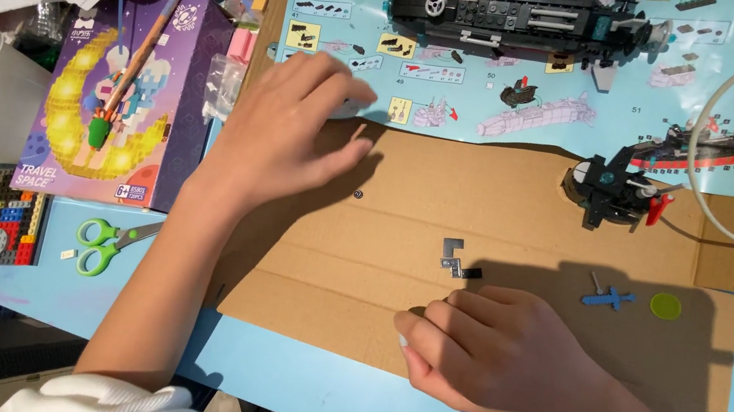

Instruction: The person assembles a small black and red Lego component by connecting several pieces together. They then pick up a larger, partially assembled black and red Lego structure and attempt to attach the smaller component to it, following a visible instruction manual on the table.

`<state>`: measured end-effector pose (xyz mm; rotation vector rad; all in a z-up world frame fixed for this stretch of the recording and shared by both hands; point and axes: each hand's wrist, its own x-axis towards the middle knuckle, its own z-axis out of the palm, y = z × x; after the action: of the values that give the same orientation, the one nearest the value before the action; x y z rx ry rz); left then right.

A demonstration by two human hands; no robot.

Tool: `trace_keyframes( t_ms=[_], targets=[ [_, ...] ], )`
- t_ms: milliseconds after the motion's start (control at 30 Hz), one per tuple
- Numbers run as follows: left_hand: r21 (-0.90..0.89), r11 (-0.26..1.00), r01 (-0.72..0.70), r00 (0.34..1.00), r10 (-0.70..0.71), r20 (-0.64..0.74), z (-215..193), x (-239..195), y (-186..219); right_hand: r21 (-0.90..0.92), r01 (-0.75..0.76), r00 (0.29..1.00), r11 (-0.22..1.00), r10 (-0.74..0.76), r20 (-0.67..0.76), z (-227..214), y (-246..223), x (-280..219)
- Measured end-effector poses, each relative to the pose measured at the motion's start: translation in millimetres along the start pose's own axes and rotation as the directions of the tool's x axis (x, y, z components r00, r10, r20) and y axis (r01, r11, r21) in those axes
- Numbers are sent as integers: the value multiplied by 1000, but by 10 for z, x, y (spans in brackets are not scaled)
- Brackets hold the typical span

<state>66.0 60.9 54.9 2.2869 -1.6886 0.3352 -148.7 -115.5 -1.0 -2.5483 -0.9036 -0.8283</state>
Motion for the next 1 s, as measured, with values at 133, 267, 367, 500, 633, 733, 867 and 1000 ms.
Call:
trace_keyframes(
  t_ms=[133,267,367,500,633,733,867,1000],
  targets=[
    [-119,984,132,957,-95,275,-90,-176,234,-34,7,1000,999,-6,26,-27,-10,-2],
    [-227,957,178,941,-99,323,108,-357,248,-34,60,998,998,-61,-22,-75,-35,24],
    [-401,907,129,977,-47,209,105,-315,284,-15,103,994,995,-103,-33,-114,-64,43],
    [-839,183,513,805,-443,395,234,-250,415,8,136,991,991,-135,-21,-110,-97,37],
    [-869,-100,485,775,-411,480,320,-163,450,18,128,991,992,-127,-32,-118,-93,46],
    [-868,-116,482,787,-377,488,351,-133,472,15,118,993,993,-118,-30,-115,-85,30],
    [-822,188,537,791,-451,414,298,-66,519,2,97,995,995,-97,-40,-105,-87,36],
    [-521,777,354,935,-293,199,182,0,479,-7,60,997,998,-60,-48,-79,-88,20]
  ],
)
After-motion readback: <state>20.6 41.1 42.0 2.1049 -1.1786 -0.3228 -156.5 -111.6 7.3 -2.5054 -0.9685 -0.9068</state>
